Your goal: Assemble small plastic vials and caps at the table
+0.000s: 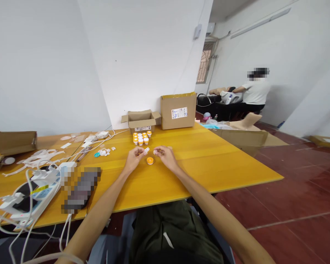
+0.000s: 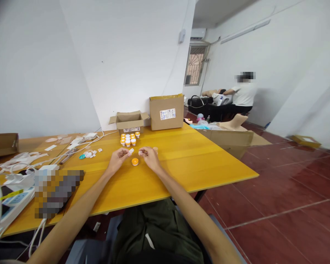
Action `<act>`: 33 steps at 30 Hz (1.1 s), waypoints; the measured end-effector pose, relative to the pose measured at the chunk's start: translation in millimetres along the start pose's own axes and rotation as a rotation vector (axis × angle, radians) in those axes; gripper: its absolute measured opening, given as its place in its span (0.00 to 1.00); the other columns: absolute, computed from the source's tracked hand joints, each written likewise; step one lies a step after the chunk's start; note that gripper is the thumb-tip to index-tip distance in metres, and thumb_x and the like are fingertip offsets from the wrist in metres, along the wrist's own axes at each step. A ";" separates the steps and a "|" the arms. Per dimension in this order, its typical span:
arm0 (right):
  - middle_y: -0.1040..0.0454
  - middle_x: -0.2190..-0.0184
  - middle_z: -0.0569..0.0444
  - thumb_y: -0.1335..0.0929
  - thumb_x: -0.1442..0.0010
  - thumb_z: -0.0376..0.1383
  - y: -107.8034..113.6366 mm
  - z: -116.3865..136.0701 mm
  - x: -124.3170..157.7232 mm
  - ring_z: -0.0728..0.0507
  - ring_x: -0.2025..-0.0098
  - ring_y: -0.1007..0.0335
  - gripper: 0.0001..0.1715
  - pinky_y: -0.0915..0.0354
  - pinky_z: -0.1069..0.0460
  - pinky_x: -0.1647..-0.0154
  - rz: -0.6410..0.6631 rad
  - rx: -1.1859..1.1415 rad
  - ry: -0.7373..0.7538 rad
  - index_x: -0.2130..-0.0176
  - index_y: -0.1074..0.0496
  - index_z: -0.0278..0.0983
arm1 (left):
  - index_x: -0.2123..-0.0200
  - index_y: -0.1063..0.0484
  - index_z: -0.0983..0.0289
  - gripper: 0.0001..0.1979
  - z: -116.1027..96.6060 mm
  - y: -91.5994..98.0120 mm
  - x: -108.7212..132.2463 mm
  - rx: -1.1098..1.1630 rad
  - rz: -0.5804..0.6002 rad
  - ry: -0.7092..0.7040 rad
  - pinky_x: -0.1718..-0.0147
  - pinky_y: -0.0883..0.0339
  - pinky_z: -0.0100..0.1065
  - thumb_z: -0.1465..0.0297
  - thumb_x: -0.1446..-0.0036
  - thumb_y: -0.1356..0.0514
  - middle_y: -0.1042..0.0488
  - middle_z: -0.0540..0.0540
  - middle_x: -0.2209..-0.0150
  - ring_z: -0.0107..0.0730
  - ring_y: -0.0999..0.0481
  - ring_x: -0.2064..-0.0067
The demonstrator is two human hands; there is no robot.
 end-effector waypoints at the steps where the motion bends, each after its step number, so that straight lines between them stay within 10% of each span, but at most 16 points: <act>1: 0.23 0.70 0.55 0.33 0.48 0.33 0.6 -0.4 -0.2 0.45 0.68 0.26 0.04 0.31 0.50 0.62 -0.007 -0.049 -0.009 0.70 0.27 0.38 | 0.74 0.28 0.63 0.12 -0.1 -0.2 0.2 0.003 0.004 0.001 0.65 0.33 0.32 0.61 0.58 0.32 0.26 0.49 0.74 0.29 0.27 0.69; 33: 0.26 0.66 0.53 0.31 0.46 0.45 -11.0 25.5 8.4 0.46 0.63 0.28 0.13 0.31 0.50 0.59 0.007 -0.212 0.177 0.71 0.29 0.38 | 0.74 0.26 0.63 0.14 -6.2 -9.1 4.4 0.047 0.110 0.009 0.65 0.32 0.33 0.59 0.58 0.31 0.24 0.52 0.73 0.31 0.26 0.69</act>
Point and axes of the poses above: each hand's wrist, its own x-axis away from the middle knuckle, its own y-axis out of the back of the hand, z = x × y, the point moved 7 cm from there along -x, towards the middle knuckle
